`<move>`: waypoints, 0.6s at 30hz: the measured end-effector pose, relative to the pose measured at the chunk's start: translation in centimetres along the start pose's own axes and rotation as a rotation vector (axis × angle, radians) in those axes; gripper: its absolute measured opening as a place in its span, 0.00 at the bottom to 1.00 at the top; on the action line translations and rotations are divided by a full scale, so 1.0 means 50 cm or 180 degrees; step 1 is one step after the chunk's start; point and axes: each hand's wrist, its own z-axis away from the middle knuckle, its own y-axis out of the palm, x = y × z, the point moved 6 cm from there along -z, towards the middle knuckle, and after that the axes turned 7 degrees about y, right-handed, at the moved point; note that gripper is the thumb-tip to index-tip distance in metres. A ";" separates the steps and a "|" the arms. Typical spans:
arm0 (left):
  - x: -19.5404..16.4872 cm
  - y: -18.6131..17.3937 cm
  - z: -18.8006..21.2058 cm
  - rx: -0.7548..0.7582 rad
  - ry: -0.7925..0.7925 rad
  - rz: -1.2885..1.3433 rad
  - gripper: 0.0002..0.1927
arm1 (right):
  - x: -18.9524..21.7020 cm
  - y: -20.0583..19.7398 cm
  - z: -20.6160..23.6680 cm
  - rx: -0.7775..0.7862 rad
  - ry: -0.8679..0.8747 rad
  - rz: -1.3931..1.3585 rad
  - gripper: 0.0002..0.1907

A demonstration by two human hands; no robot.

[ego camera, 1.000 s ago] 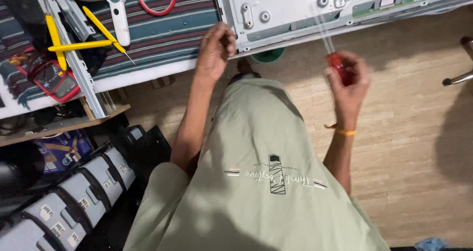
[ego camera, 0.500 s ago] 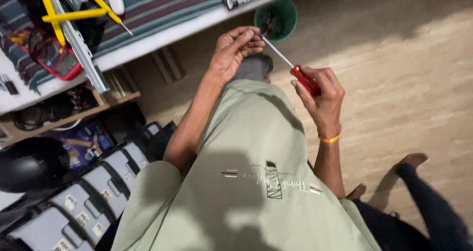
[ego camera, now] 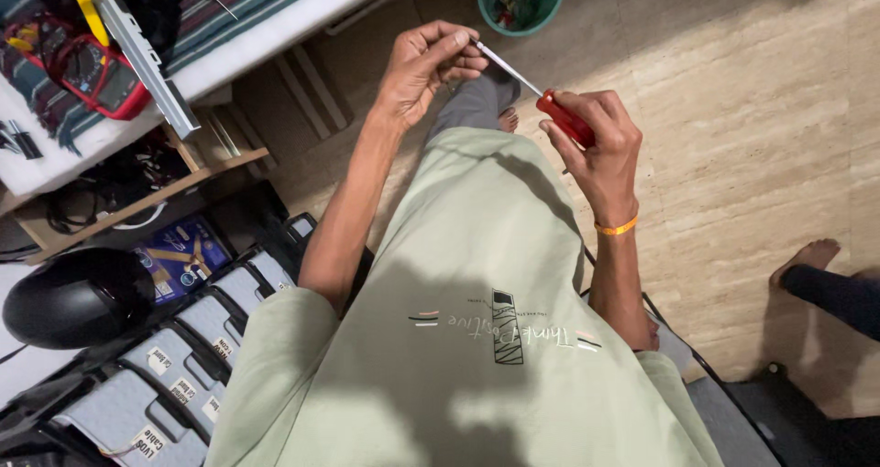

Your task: The person uses a red-handled screwdriver to remove and install screws on a disassembled electronic device. They handle a white metal bracket, aligning and securing it to the device chassis, and manipulate internal components including a circuit board.

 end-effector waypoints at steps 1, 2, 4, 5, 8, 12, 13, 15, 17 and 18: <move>-0.001 0.001 0.002 -0.0031 0.0008 -0.0042 0.12 | 0.002 0.000 0.004 -0.0045 -0.0135 0.0110 0.18; 0.000 0.001 0.005 -0.0064 0.0016 -0.0083 0.12 | 0.000 0.000 0.006 -0.0039 -0.0169 0.0100 0.18; 0.003 0.003 0.012 -0.0097 0.0022 -0.0087 0.11 | -0.005 0.000 0.011 -0.0022 -0.0232 0.0075 0.18; 0.008 0.003 0.016 -0.0097 0.0018 -0.0052 0.11 | -0.008 0.000 0.016 -0.0009 -0.0241 0.0083 0.19; 0.016 0.000 0.014 -0.0132 0.0032 -0.0112 0.12 | -0.016 0.001 0.021 -0.0053 -0.0270 0.0151 0.19; 0.039 0.001 -0.010 -0.0165 -0.0024 -0.0287 0.11 | -0.021 0.001 0.028 -0.0273 -0.0325 0.0565 0.21; 0.042 0.006 -0.022 -0.0097 0.0012 -0.0314 0.11 | -0.021 0.000 0.029 -0.0353 -0.0364 0.0702 0.22; 0.049 0.017 -0.046 0.0024 0.0061 -0.0359 0.12 | -0.025 -0.002 0.027 -0.0427 -0.0359 0.0815 0.22; 0.058 0.025 -0.071 0.0037 -0.0008 -0.0366 0.12 | -0.030 -0.009 0.023 -0.0475 -0.0347 0.0876 0.22; 0.059 0.028 -0.086 0.0051 -0.0028 -0.0373 0.12 | -0.034 -0.011 0.018 -0.0504 -0.0361 0.0877 0.22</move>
